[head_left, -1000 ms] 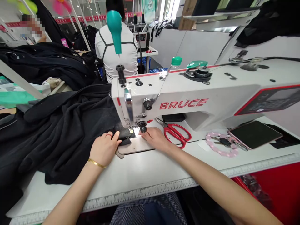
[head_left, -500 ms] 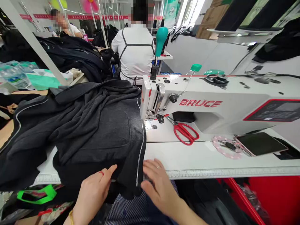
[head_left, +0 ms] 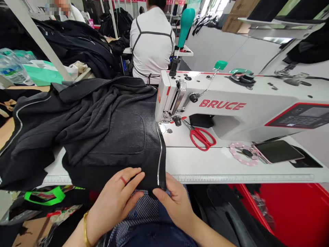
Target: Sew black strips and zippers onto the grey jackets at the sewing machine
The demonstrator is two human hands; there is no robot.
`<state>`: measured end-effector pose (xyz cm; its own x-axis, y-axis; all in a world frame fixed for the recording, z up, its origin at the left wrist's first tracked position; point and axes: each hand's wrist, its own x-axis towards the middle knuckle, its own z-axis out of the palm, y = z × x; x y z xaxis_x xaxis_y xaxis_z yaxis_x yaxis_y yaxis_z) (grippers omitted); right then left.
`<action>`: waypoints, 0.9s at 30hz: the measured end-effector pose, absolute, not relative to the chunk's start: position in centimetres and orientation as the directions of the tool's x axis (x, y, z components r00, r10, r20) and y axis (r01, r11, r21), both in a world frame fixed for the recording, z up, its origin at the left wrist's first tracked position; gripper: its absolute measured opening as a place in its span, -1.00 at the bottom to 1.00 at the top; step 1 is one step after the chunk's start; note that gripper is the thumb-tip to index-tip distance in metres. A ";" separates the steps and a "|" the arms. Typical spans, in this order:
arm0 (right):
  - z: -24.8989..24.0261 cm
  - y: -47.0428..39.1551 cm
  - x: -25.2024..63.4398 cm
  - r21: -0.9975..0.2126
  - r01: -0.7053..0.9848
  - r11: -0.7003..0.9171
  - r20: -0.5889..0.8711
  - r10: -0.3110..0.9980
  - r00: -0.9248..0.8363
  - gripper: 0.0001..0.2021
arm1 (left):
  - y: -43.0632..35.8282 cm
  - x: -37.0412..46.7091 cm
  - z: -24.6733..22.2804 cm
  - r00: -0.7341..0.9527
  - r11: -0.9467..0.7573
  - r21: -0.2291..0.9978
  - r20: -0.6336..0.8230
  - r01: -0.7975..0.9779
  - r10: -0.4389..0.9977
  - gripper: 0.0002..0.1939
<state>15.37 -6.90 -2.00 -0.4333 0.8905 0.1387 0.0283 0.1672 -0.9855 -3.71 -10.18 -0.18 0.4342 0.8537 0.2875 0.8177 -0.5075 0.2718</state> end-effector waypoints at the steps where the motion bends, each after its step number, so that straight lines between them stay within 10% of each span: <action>1: -1.8 -6.5 15.4 -0.981 0.037 0.191 0.155 0.883 -0.444 -0.81 | -9.8 -3.5 0.1 0.459 -0.532 0.289 0.285 0.795 0.841 -0.59; 13: -0.4 -2.6 15.2 -0.887 0.204 0.414 0.323 0.873 -0.364 -0.97 | -5.9 -2.1 1.2 0.334 -0.394 0.592 0.214 0.703 0.918 -0.77; 27: 0.4 0.8 15.2 -0.949 0.302 0.089 -0.118 0.790 -0.602 -0.90 | -4.7 -2.5 1.8 0.291 -0.107 0.720 -0.135 0.685 0.947 -0.77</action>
